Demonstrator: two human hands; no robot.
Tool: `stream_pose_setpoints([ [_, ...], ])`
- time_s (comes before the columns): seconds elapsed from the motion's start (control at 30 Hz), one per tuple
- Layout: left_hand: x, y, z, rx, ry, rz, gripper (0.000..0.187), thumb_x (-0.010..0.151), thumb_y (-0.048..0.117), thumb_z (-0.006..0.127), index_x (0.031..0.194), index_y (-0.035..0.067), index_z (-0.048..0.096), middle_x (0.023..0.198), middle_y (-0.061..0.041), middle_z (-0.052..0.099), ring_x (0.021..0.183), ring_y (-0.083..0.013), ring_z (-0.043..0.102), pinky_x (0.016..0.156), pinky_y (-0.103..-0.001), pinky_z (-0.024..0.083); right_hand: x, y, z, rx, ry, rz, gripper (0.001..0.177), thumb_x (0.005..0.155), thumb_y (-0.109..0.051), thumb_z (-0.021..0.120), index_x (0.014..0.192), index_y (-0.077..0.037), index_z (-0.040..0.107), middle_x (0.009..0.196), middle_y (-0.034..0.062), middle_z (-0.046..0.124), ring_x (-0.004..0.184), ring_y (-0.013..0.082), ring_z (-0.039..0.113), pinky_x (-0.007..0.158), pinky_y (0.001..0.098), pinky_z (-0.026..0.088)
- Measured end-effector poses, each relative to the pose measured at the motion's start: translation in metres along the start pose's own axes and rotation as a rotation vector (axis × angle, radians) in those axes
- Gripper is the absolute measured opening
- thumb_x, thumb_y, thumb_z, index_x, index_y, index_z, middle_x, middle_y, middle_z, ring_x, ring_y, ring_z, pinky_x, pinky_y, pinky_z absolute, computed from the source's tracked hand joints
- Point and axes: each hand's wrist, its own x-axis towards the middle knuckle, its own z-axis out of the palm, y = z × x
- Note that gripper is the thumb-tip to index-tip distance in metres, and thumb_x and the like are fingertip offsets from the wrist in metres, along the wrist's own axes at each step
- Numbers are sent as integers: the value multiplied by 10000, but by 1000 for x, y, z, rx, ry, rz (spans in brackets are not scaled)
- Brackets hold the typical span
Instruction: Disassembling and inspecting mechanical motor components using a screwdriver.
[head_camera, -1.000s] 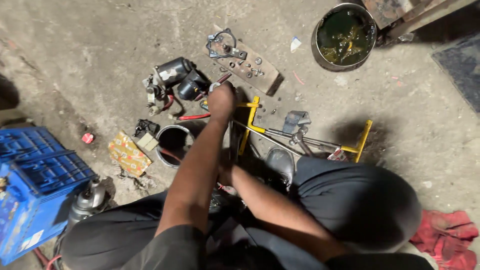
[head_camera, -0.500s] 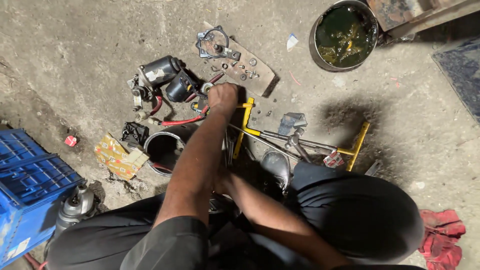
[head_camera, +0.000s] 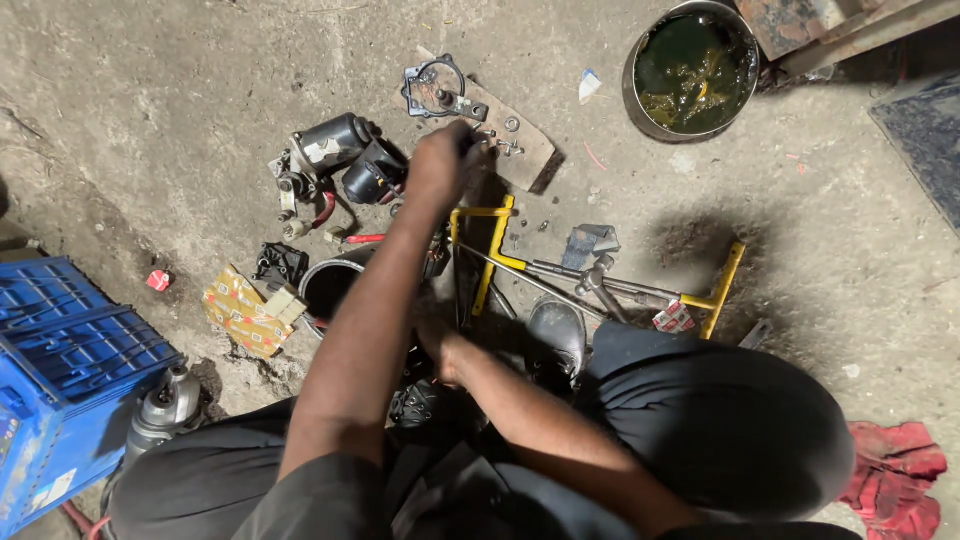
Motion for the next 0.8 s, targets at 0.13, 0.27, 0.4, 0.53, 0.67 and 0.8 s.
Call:
stream_pose_setpoints([
  [0.13,18,3,20,183,-38,113,212,861,90,686,1069,79,725,1008,-234,706,940,-415,697,831,-492,562,17,6,-8,16,-23,-54,684,929,-590,551,1369,-67,579,1332,133,635,1112,248,610,870,428,481],
  [0.27,20,9,31,240,-61,118,237,897,24,610,1099,81,721,1133,-248,679,1002,-420,688,856,-490,561,25,16,-15,8,-70,-87,646,933,-620,587,1303,-90,602,1201,99,643,954,190,604,684,365,450],
  [0.4,16,23,19,206,-97,135,274,892,27,600,1114,104,743,1125,-264,661,1024,-423,676,881,-481,555,26,19,-16,-42,-93,-112,597,930,-668,612,1173,-124,631,1002,55,633,754,145,570,466,304,361],
  [0.53,10,35,5,95,7,166,420,743,40,724,1162,58,712,1144,-275,657,975,-431,681,844,-468,563,23,13,-14,-56,-4,-179,435,988,-613,649,1244,-265,591,1132,-147,603,997,23,562,752,284,518],
  [0.67,-7,42,-24,63,39,132,322,912,-3,668,1221,78,709,1204,-201,704,1028,-384,716,890,-455,582,25,11,-15,-31,-29,-140,392,990,-560,643,1155,-204,627,1040,-66,642,895,96,597,725,325,529],
  [0.8,-70,85,-106,9,106,128,289,942,163,746,1212,69,699,1208,-174,710,1047,-359,718,904,-435,564,13,3,-14,84,-131,-17,363,972,-469,601,1007,-121,700,918,57,727,759,206,693,729,388,586],
])
